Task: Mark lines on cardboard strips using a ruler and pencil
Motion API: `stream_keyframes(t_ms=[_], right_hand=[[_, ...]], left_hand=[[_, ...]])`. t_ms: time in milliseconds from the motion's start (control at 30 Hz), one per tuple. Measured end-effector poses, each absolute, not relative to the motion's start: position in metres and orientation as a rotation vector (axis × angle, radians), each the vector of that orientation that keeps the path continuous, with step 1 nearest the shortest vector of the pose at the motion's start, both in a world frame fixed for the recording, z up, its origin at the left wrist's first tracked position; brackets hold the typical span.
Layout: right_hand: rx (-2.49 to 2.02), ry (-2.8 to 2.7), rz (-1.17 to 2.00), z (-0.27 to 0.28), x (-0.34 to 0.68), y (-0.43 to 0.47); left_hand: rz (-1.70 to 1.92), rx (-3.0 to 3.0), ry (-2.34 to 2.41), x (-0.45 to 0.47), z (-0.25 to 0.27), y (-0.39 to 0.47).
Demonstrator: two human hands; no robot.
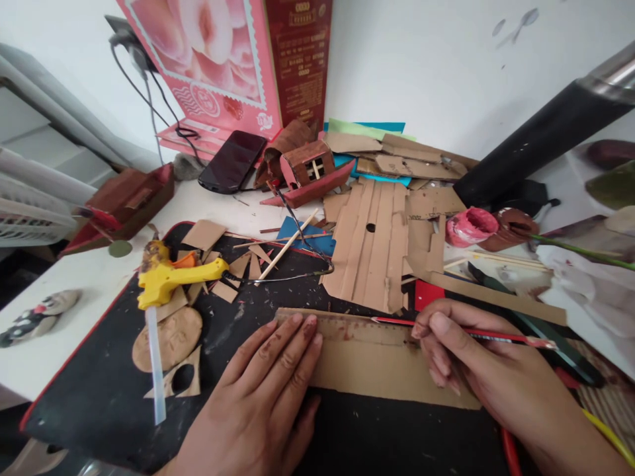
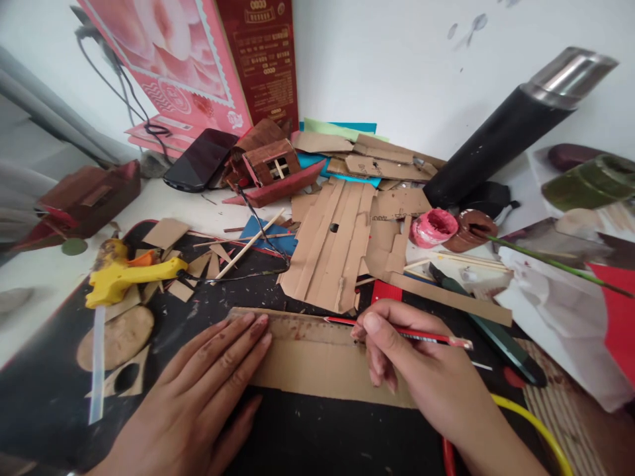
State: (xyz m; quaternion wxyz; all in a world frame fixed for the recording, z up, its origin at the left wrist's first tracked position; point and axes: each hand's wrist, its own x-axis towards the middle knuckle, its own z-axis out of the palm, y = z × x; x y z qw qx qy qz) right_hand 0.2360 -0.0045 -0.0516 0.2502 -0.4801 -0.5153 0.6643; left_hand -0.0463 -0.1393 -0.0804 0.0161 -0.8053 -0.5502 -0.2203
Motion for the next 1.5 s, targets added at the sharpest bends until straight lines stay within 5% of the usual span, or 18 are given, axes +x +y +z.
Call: stream_keyframes(t_ms=[1500], right_hand=[[-1.179, -0.979, 1.886, -0.037, 0.221, 0.000]], left_hand=[[-0.540, -2.470, -1.468, -0.056, -0.078, -0.131]])
